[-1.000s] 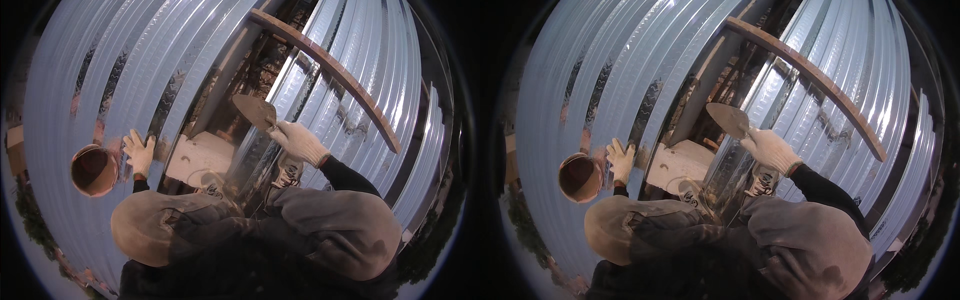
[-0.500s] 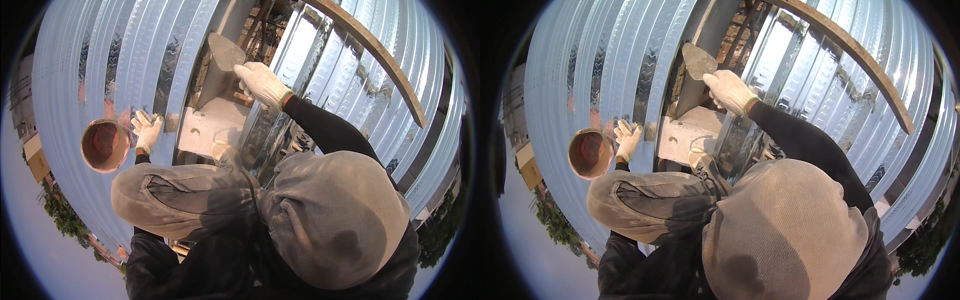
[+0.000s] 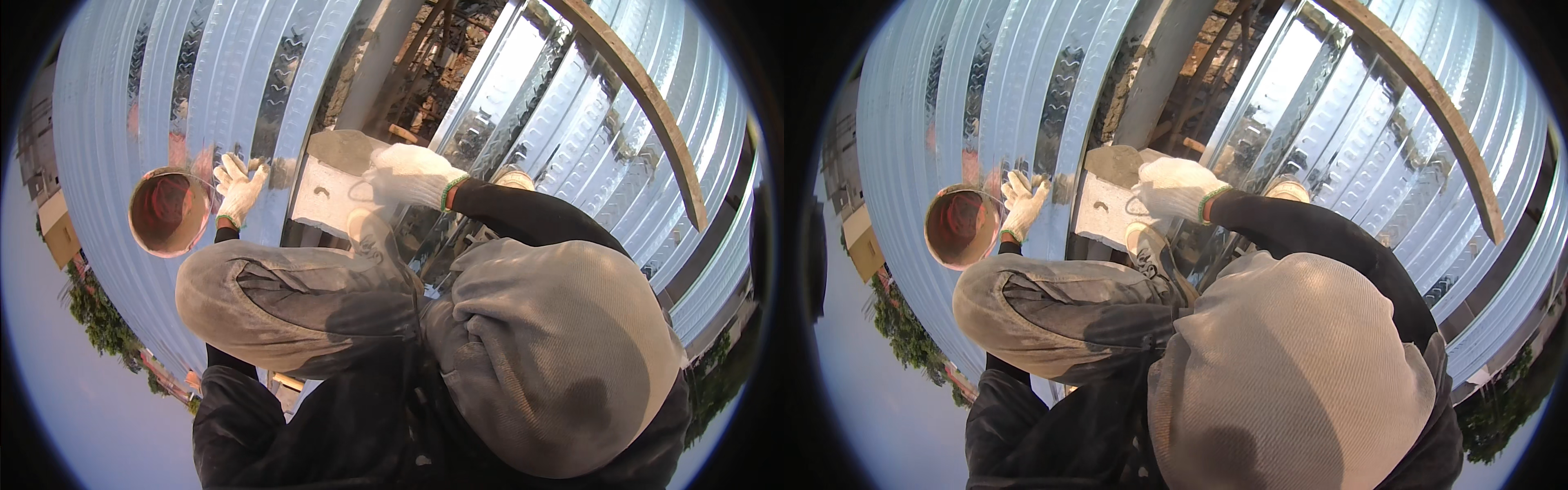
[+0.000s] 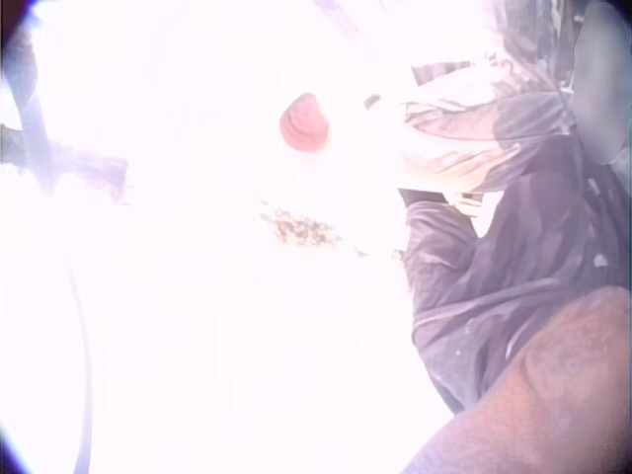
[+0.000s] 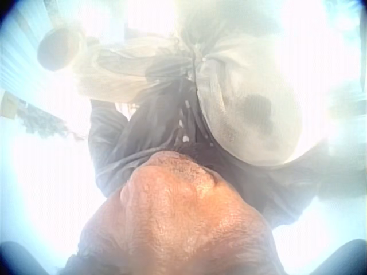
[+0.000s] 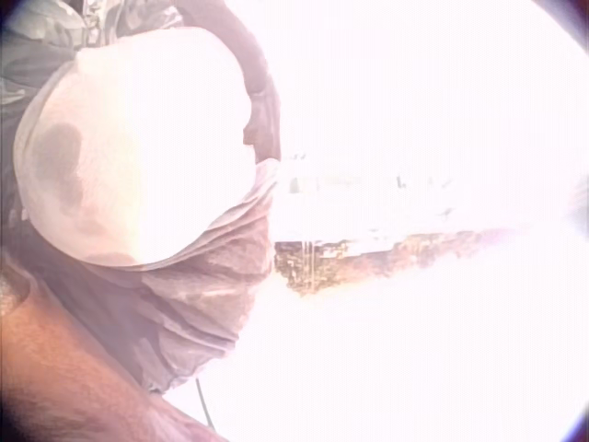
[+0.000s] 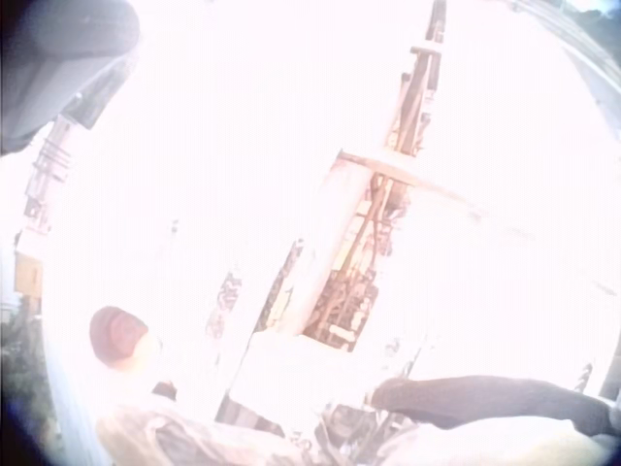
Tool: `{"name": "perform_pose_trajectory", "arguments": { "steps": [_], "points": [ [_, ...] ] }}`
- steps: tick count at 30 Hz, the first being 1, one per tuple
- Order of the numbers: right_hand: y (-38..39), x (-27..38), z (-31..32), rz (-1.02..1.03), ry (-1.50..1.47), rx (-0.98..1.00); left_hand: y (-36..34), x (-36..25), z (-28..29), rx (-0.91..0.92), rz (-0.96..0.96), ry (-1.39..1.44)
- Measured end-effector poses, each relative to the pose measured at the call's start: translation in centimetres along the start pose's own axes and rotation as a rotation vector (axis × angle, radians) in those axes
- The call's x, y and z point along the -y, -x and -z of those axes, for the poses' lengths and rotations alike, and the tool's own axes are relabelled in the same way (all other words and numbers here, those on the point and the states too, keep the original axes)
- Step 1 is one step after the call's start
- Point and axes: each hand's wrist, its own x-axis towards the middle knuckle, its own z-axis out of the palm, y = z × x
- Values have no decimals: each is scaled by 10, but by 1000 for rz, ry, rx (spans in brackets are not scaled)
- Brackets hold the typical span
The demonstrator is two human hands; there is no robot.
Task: The person scoops cement from a bucket using a trowel and applies it to the seams between metal roof panels. They smooth the cement along the joints and continue the process across multiple sections of the roof.
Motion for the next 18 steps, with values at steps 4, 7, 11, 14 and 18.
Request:
{"name": "perform_pose_trajectory", "arguments": {
  "steps": [4,7,11,14,18],
  "points": [
    [-18,18,17,-28,114,-5,13,25,-2,-29,29,-17],
    [-21,30,45,-179,149,0,11,10,-2,16,83,15],
    [-32,-17,-10,-40,86,-92,8,19,3,-6,44,-19],
    [-30,16,17,-130,68,-15,11,15,-1,5,46,-14],
    [-24,39,47,-190,97,37,8,15,0,-6,21,8]
  ]
}}
